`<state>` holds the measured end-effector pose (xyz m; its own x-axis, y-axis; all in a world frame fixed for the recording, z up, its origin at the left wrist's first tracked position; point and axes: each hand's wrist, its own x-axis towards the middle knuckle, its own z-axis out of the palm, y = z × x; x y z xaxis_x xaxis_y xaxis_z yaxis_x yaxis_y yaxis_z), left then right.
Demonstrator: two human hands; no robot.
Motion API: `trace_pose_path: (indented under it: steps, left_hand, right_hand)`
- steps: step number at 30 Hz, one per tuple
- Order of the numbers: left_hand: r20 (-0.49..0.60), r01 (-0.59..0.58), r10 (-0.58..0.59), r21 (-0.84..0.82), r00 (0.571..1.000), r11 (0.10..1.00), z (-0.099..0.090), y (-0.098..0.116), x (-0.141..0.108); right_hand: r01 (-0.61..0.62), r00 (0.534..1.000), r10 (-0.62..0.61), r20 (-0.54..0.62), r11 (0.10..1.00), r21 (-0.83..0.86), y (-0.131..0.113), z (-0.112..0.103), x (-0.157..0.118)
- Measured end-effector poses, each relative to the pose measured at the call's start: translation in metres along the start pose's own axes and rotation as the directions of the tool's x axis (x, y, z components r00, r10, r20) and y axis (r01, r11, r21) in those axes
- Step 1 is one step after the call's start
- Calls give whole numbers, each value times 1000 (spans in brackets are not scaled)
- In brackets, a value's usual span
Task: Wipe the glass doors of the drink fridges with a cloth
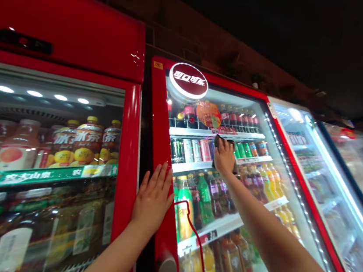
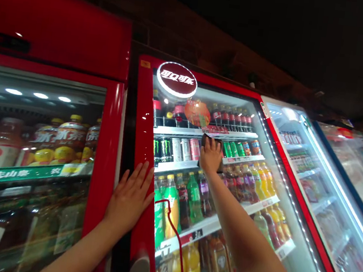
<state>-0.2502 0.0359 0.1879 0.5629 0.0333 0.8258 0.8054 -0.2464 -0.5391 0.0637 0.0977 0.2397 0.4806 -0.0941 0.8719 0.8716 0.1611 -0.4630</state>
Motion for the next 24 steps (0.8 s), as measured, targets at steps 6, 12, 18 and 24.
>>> trace_pose_path:
  steps: [6, 12, 18, 24]
  left_hand:
    - [61, 36, -34, -36, 998, 999, -13, 9, -1]
    - [189, -22, 22, 1, 982, 1000, -30, 16, -29]
    - [273, -74, 60, 40, 960, 996, -39, 17, -48]
    - [279, -58, 52, 13, 959, 998, -40, 21, -49]
  right_hand:
    - [494, 832, -490, 260, 868, 56, -58, -43, -104]
    - [575, 753, -572, 326, 813, 97, 33, -82, -178]
    - [202, 956, -198, 218, 979, 1, 4, -53, -112]
    - [381, 865, -380, 328, 922, 64, -58, -62, -137]
